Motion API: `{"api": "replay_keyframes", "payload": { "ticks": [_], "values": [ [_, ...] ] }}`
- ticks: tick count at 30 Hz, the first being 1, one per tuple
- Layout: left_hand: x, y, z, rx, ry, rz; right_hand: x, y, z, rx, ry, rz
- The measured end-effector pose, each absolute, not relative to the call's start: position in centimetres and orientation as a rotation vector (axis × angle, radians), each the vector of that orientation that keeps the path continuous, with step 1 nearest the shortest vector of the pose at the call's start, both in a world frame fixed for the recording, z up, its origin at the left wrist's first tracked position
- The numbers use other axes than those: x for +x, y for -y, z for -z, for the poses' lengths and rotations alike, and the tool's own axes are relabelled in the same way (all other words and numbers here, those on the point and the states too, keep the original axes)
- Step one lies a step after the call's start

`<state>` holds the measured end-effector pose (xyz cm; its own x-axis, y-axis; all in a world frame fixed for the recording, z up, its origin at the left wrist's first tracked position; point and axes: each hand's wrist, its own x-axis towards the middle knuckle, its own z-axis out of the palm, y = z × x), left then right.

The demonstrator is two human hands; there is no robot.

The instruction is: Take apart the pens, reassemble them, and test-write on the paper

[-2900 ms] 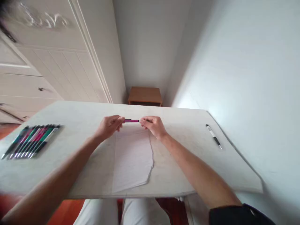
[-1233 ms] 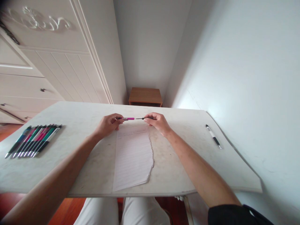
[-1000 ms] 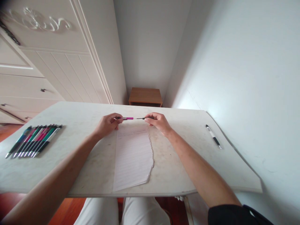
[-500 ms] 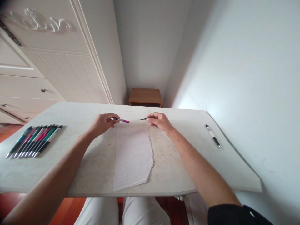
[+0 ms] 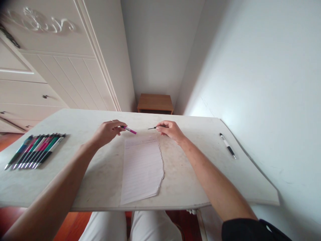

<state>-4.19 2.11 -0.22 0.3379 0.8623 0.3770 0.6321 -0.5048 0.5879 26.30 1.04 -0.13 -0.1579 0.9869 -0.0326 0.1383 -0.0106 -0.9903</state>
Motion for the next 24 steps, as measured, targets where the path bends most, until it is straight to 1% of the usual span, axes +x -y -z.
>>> {"api": "replay_keyframes", "payload": {
  "ticks": [6,13,17,24],
  "values": [
    [-4.2,-2.2,0.4,2.243,-1.349,-0.929,26.2,-1.0,0.1,-1.25,1.412,-1.278],
    [-4.9,-2.9,1.0,2.338,-1.368,-0.786,26.1,-1.0,0.1,-1.223,1.427,-1.273],
    [-5.2,-3.2,1.3,2.42,-1.291,-0.788,26.1,-1.0,0.1,-1.214,1.412,-1.288],
    [-4.8,-3.0,1.6,2.425,-1.295,-0.761,25.6,-0.6,0.2,-1.192,1.39,-1.361]
  ]
}}
